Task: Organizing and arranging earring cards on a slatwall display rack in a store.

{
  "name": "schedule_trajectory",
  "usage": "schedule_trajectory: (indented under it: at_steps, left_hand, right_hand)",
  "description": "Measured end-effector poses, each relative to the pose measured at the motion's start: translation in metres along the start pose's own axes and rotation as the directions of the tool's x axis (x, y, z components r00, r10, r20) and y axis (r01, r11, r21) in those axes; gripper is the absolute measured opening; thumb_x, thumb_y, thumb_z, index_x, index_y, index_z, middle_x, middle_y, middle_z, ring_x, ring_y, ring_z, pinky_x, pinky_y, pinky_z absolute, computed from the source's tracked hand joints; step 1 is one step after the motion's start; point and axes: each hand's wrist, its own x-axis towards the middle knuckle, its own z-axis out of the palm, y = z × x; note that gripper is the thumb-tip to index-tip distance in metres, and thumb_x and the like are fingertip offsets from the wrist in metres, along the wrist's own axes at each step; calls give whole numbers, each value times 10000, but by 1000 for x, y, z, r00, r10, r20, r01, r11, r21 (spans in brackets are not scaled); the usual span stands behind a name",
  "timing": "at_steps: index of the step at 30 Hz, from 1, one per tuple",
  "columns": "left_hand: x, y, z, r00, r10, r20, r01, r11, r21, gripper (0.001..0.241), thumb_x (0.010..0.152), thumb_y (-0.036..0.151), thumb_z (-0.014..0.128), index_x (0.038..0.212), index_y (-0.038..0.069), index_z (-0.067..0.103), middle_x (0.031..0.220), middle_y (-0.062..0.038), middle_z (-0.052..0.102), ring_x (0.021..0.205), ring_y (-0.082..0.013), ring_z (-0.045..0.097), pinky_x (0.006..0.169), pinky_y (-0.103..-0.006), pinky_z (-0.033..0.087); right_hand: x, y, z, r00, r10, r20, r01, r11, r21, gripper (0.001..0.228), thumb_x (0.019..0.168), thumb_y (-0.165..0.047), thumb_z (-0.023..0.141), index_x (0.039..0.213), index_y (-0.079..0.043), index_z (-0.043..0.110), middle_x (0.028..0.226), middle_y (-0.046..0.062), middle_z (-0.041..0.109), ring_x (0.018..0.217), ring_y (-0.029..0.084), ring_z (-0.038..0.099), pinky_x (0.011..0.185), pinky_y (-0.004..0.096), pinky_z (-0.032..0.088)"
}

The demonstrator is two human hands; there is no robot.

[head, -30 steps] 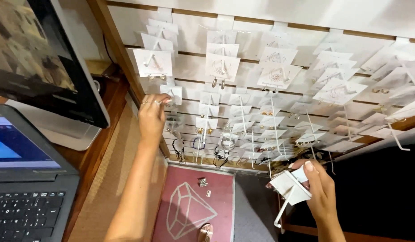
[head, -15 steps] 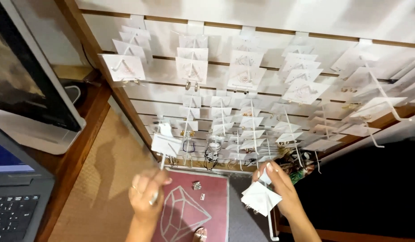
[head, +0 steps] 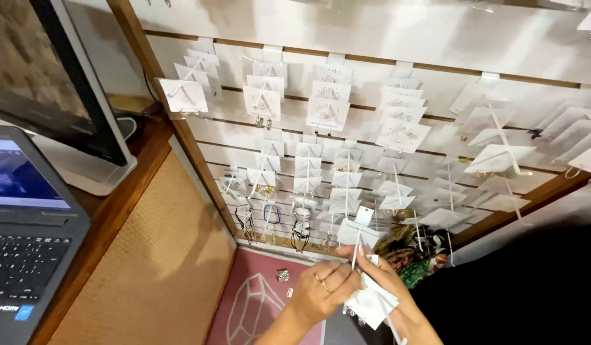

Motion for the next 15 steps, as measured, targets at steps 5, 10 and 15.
schedule_trajectory:
  at_steps: [5,10,15]
  left_hand:
    - [7,14,0,993,-12,113,10,1000,19,65,991,-5,675,1044,-34,654,973,-151,658,833,-256,638,613,-337,588]
    - [-46,-5,-3,981,-56,188,25,986,164,475,952,-6,747,1343,15,479,1126,-107,586,947,-220,605,638,-258,586]
    - [1,-113,-85,593,-767,-246,796,512,322,314,1105,256,419,1154,17,617,1096,-92,589,1050,-245,530,936,-365,414]
  right_hand:
    - [10,20,-31,999,-16,-41,24,977,210,160,984,-242,691,954,-84,687,697,26,587,583,148,569,535,268,410]
    - [23,32,-58,989,2,-146,44,949,313,101,958,-177,722,985,-83,745,806,50,719,683,168,660,625,286,502]
    - [17,26,-69,988,-94,124,40,922,384,158,1004,-285,619,955,-137,594,670,46,476,597,195,467,316,387,483]
